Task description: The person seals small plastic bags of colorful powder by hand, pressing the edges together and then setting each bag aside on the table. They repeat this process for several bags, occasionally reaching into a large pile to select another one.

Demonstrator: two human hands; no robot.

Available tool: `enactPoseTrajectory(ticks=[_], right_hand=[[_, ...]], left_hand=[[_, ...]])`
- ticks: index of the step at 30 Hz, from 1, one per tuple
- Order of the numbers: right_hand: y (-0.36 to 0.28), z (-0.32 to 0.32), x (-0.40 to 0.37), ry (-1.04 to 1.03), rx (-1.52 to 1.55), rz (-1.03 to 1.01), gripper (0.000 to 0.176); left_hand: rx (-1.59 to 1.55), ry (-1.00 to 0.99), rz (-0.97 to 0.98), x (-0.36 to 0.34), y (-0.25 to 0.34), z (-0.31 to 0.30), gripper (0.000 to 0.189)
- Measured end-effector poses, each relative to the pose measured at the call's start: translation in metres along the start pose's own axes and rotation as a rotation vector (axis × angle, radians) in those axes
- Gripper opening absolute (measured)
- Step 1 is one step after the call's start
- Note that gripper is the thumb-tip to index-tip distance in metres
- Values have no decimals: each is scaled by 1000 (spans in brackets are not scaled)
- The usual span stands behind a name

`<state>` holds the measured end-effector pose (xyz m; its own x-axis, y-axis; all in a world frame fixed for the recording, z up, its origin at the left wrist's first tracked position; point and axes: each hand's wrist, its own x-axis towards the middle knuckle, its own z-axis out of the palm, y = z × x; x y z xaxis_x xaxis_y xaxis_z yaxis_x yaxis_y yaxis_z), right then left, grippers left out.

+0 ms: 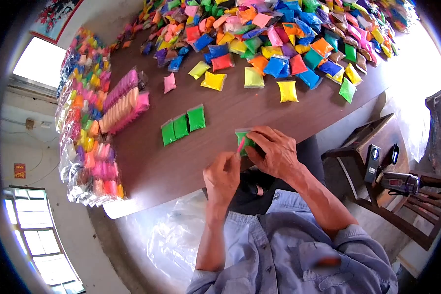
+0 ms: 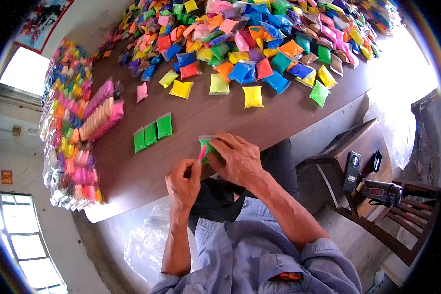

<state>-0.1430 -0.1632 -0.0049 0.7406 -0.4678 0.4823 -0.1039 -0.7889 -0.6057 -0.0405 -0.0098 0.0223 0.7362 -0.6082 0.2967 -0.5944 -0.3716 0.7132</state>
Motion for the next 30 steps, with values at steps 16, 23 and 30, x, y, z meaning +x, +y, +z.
enactPoseTrajectory(ticks=[16, 23, 30], right_hand=[[-6, 7, -2, 65, -66, -31, 23], [-10, 3, -1, 25, -70, -4, 29], [-31, -7, 2, -100, -180, 15, 40]], left_hand=[[178, 77, 34, -30, -12, 6, 8], [280, 370, -121, -18, -98, -66, 6], [404, 542, -258, 0, -171, -138, 10]])
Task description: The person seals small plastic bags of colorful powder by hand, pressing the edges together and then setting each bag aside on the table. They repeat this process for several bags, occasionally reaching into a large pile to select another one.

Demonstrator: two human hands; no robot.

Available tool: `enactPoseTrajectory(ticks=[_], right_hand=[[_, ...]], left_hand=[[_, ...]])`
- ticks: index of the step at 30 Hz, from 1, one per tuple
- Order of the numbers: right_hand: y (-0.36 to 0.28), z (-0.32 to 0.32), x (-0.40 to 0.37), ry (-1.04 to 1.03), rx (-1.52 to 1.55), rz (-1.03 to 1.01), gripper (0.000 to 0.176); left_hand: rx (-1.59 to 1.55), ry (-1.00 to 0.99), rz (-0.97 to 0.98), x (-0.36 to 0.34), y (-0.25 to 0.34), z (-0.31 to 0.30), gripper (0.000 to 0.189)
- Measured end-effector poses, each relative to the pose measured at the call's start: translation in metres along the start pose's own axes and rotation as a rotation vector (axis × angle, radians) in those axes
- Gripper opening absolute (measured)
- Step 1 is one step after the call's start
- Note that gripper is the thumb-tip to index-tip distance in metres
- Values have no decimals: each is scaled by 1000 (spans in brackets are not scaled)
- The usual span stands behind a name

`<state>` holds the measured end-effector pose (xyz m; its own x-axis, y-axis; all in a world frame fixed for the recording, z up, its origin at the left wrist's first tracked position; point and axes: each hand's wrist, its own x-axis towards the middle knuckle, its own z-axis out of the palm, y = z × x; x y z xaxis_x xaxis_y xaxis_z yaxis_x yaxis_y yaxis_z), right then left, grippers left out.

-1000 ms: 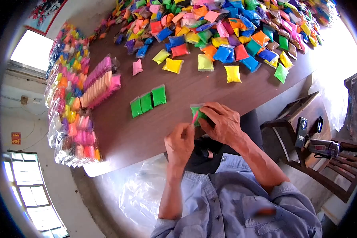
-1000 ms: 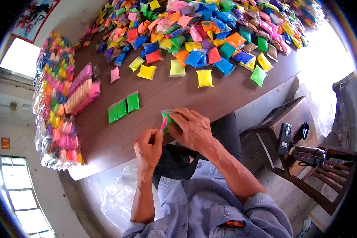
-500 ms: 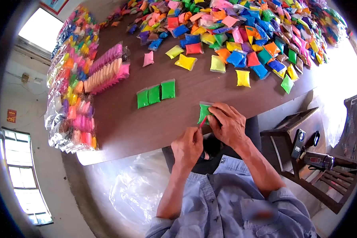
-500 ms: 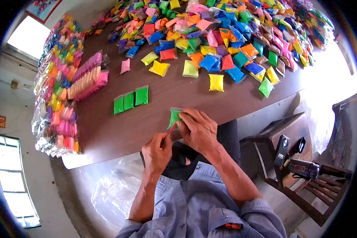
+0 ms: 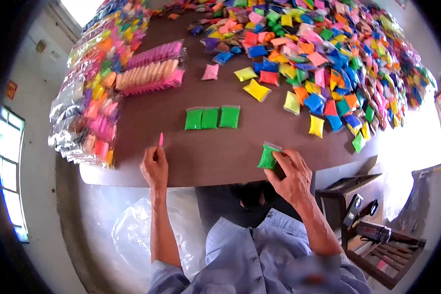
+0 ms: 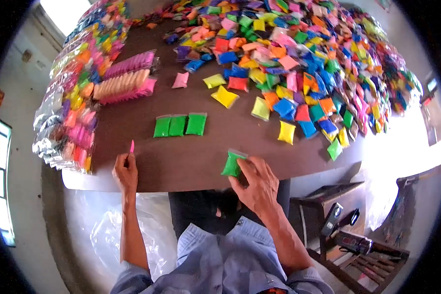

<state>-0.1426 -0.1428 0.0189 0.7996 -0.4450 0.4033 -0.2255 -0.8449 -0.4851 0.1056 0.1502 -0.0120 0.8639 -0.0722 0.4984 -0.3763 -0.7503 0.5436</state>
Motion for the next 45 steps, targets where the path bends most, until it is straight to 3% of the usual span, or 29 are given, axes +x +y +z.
enactPoseTrajectory(ticks=[9, 12, 19, 22, 29, 35, 45], right_hand=[[-19, 24, 21, -74, 27, 41, 37], [-41, 42, 48, -3, 93, -94, 36], [-94, 97, 120, 25, 60, -342, 32], [-103, 118, 134, -20, 56, -324, 33], [-110, 139, 147, -73, 17, -340, 33], [-111, 148, 148, 4, 47, -411, 27], [-104, 158, 143, -37, -75, -445, 37]], left_hand=[[-219, -22, -109, 5, 2, -7, 12], [-248, -21, -185, 6, -2, -6, 12], [-375, 45, -154, 7, -8, -4, 11], [-395, 41, -172, 8, -6, -8, 11], [-419, 32, -208, 8, -9, -7, 12], [-442, 47, -203, 9, -8, -7, 13], [-416, 25, -208, 6, -14, -3, 14]])
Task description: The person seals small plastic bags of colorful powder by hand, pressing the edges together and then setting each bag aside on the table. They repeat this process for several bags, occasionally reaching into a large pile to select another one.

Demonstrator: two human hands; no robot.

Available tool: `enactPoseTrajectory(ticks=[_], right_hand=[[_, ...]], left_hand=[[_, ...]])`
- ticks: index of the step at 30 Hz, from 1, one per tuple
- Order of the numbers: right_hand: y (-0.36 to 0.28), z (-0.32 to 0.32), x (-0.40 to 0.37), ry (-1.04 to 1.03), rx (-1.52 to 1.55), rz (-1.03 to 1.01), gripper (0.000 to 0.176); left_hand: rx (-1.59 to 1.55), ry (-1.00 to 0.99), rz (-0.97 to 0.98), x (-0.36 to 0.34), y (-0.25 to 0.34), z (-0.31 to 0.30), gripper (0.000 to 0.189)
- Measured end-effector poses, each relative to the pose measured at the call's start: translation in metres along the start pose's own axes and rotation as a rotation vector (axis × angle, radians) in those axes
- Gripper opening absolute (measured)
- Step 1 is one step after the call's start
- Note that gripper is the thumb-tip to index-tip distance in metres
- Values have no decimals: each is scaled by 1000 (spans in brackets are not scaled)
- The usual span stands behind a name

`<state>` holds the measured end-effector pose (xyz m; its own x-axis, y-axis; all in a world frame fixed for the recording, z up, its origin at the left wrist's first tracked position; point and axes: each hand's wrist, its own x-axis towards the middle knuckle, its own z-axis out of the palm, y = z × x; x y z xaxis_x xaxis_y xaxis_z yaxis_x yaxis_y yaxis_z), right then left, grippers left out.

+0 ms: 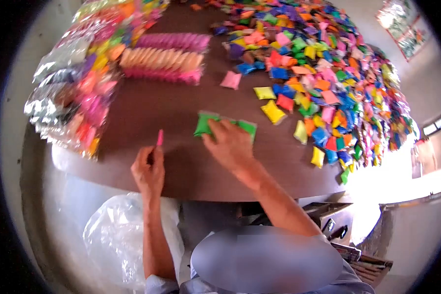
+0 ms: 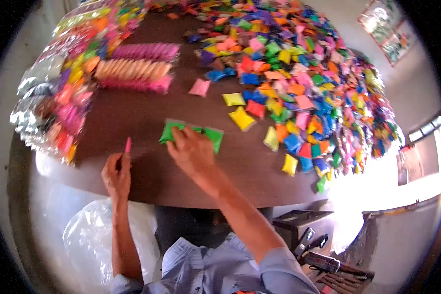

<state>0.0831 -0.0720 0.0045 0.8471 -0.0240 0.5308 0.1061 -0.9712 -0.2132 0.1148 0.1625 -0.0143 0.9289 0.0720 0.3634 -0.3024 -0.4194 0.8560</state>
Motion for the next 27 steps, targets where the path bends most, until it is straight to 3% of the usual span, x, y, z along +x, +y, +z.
enactPoseTrajectory(ticks=[2, 7, 11, 16, 20, 24, 27], right_hand=[[-4, -7, 2, -23, 7, 49, 40], [-8, -28, 1, 50, 106, 133, 51], [14, -41, -18, 127, 195, 143, 21], [98, -74, -46, 195, -55, 255, 6], [174, -109, -53, 235, -261, 532, 20], [220, -120, -45, 193, -401, 683, 41], [236, -114, -41, 188, -465, 707, 45]], left_hand=[[-8, -40, -78, -1, 2, -3, 15], [60, -44, -39, 0, 3, -3, 14], [67, -24, -13, 0, 6, -2, 12], [76, -30, 13, 1, 3, -2, 17], [94, -49, -23, 2, -4, -1, 17], [80, -44, -20, 3, 4, 0, 18], [116, -42, 61, 3, 0, -1, 18]])
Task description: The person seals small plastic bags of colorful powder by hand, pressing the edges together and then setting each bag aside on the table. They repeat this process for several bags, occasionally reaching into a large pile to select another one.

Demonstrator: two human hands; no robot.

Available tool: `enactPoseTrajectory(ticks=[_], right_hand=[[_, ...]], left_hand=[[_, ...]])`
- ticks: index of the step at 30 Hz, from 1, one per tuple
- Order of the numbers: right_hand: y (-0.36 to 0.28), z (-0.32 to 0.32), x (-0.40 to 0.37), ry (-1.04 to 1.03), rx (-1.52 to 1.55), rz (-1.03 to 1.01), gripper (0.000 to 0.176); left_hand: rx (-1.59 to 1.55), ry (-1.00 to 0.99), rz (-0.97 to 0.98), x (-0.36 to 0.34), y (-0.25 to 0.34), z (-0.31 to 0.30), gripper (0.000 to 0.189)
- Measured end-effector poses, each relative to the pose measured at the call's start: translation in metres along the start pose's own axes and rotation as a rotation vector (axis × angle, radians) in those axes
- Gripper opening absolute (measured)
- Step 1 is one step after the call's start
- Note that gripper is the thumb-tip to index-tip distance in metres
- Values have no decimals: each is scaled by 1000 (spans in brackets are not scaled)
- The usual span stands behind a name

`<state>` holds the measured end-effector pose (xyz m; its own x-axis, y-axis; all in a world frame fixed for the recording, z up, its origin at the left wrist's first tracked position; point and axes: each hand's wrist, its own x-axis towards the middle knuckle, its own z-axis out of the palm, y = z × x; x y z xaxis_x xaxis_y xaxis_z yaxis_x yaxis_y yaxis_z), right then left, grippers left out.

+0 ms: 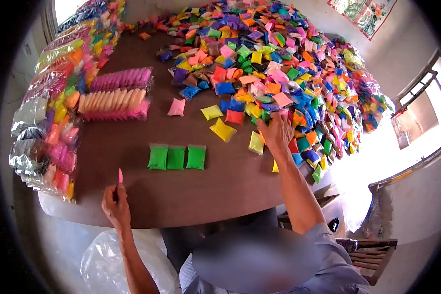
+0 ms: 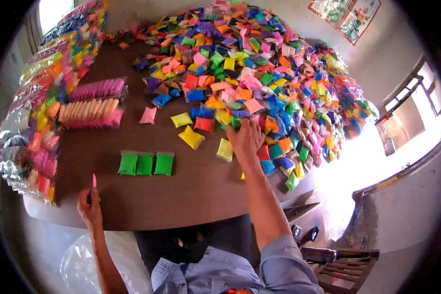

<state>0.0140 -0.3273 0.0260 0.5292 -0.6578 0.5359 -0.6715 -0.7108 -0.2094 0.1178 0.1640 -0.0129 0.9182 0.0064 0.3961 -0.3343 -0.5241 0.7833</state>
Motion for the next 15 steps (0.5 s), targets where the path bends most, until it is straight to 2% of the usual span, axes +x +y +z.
enactPoseTrajectory(ticks=[4, 5, 8, 14, 15], right_hand=[[8, 2, 9, -100, 75, 51, 46], [12, 2, 7, -23, 72, -17, 40], [32, 4, 7, -20, 81, -40, 34], [36, -49, -8, 76, 192, 52, 23], [37, -59, -16, 1, 319, 73, 24]], left_hand=[[1, -26, -48, 0, 1, -1, 17], [4, -25, -48, 0, 1, 0, 18], [-38, -8, -49, 0, -3, 2, 18], [-12, -36, -50, 0, -14, 2, 19], [-12, -37, -44, 0, -13, 3, 19]])
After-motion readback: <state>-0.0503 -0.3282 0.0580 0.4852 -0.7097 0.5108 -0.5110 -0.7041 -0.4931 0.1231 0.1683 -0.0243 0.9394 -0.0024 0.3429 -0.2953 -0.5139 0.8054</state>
